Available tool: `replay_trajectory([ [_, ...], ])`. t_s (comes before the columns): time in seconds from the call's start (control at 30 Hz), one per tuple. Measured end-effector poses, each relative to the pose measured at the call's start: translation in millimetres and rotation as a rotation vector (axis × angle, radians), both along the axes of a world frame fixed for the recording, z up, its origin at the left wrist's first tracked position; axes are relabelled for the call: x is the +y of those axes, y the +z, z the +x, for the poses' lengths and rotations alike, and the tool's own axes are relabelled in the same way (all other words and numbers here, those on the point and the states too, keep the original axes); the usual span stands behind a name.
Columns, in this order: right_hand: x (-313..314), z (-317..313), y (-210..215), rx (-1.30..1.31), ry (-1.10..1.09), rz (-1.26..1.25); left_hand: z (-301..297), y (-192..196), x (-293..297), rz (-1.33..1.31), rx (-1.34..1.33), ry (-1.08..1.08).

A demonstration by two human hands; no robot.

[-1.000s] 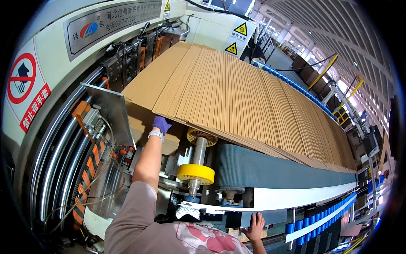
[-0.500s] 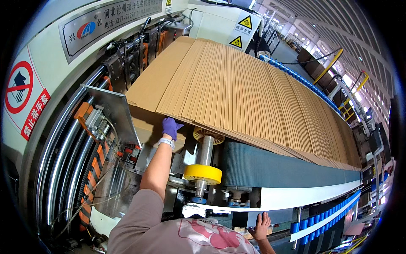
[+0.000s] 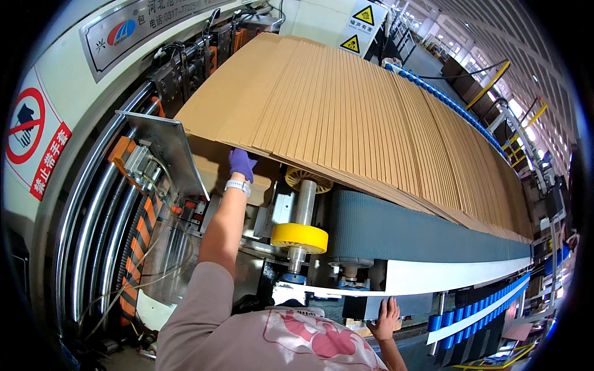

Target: The person feeds large sheets of corrugated cardboard into a processing machine using their hands. They wear purple gloves and guide the cardboard through rollers and onto a conveyor belt in a factory setting.

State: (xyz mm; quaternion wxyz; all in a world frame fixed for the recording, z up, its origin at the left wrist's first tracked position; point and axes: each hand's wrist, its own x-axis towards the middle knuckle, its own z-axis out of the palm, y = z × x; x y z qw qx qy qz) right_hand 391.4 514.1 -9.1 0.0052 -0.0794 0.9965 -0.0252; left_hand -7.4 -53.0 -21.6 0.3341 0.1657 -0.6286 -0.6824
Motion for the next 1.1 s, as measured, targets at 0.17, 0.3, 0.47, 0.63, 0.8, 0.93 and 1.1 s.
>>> replay_trajectory([
  [0.17, 1.1, -5.5, -9.7, 0.084, 0.056, -0.031, 38.5, 15.1, 14.9, 0.552, 0.071, 0.002],
  [0.3, -0.5, -3.4, -5.4, 0.064, 0.038, -0.030, 70.3, 80.0, 77.8, 0.724, 0.079, -0.161],
  [0.47, 0.4, -3.8, -9.6, 0.123, 0.070, -0.055, 61.0, 84.7, 49.5, 0.488, 0.020, -0.220],
  [0.63, -3.9, -3.7, -2.7, 0.081, 0.051, -0.048, 55.5, 89.1, 46.0, 0.391, 0.083, -0.135],
  [0.8, -2.1, -2.7, -3.2, 0.085, 0.051, -0.034, 31.8, 75.1, 22.9, 0.442, 0.073, -0.145],
  [0.93, -1.5, -2.3, -7.3, 0.094, 0.060, -0.031, 18.3, 59.2, 14.1, 0.448, 0.071, -0.150],
  [1.1, -2.9, -4.6, -4.2, 0.083, 0.039, -0.036, 17.9, 46.4, 5.3, 0.491, 0.012, -0.125],
])
